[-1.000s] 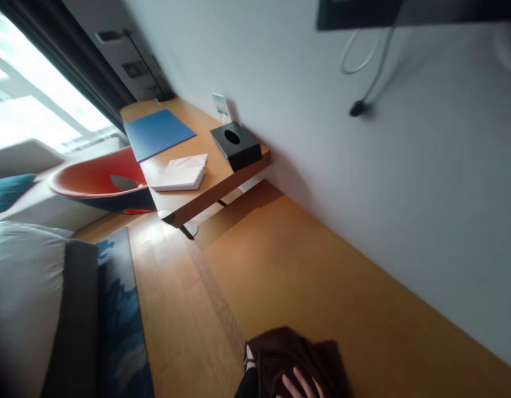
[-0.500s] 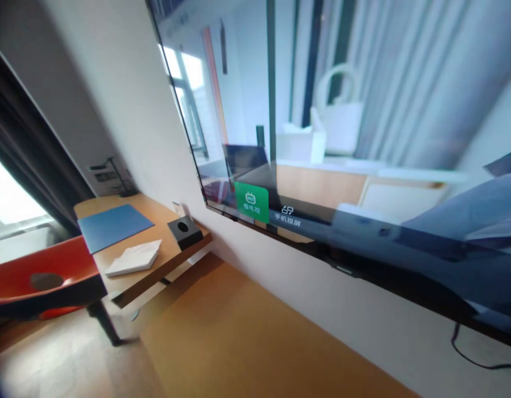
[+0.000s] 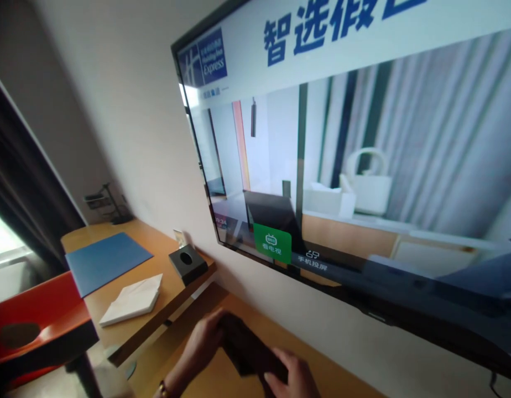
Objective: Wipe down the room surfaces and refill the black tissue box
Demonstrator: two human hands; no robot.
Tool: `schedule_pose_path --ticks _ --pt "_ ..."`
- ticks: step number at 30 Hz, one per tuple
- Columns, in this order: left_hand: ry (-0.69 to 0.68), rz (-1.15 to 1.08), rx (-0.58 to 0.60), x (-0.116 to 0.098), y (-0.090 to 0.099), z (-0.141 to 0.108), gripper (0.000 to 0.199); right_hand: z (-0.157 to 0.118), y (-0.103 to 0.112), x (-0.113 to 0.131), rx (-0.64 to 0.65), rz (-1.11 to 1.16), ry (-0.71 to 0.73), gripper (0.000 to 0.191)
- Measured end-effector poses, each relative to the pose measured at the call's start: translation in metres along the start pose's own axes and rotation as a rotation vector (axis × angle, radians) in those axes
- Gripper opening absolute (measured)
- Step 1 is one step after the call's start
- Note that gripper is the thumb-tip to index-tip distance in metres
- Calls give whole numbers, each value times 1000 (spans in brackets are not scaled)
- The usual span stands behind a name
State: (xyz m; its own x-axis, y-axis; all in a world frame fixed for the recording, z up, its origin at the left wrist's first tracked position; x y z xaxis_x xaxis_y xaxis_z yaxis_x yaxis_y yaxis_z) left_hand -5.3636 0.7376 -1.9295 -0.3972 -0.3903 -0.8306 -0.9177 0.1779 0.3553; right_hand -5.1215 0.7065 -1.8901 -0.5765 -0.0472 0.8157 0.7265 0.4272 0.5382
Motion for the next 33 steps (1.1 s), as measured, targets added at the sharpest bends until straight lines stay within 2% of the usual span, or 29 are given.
schedule_pose_path --ticks 3,5,6,8,9,11,13,15,17,20,22,24,28,33 --pt "-36 -17 -372 -15 79 43 41 71 -16 40 -52 -86 149 33" --pt "-11 -41 -606 -25 115 71 40 112 -21 60 -135 -153 178 24" --pt "-12 -62 -717 -30 127 86 40 129 -21 67 -172 -171 186 21" --pt "-61 -129 -866 -40 133 114 41 155 -16 73 -244 -184 182 15" --pt "-102 -166 -905 -45 128 126 41 162 -11 72 -286 -184 169 13" --pt "-184 -207 -933 -55 104 146 38 164 4 60 -374 -165 128 11" --pt "-246 -206 -928 -66 67 151 36 148 21 39 -454 -121 88 11" --pt "-328 -177 -892 -78 22 141 37 116 40 12 -530 -66 44 13" --pt "-449 -146 -843 -94 -24 118 40 72 61 -16 -618 -5 -11 16" --pt "-759 -94 -780 -132 -98 73 40 -8 104 -50 -787 89 -73 23" --pt "-970 -59 -692 -166 -150 42 40 -65 142 -65 -916 154 -85 32" --pt "-1097 -47 -589 -206 -205 10 39 -125 187 -75 -1041 224 -77 39" --pt "-1204 -135 -423 -297 -323 -64 40 -248 291 -86 -1329 323 -50 46" --pt "-1363 -136 -132 -408 -478 -153 48 -392 413 -92 -1695 312 -75 44"
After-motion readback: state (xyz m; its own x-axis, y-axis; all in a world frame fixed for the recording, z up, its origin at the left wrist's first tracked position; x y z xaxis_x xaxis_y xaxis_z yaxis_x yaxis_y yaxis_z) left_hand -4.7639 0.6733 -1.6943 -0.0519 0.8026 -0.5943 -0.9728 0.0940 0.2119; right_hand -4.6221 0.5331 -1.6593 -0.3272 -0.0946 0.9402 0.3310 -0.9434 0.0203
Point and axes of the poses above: each hand's wrist, its own z-axis towards the middle knuckle, its own y-axis out of the back of the hand, x = y × z, the point moved 3 cm from there along z, towards the middle knuckle, and after that the axes turned 13 degrees about y, right-handed, at the moved point
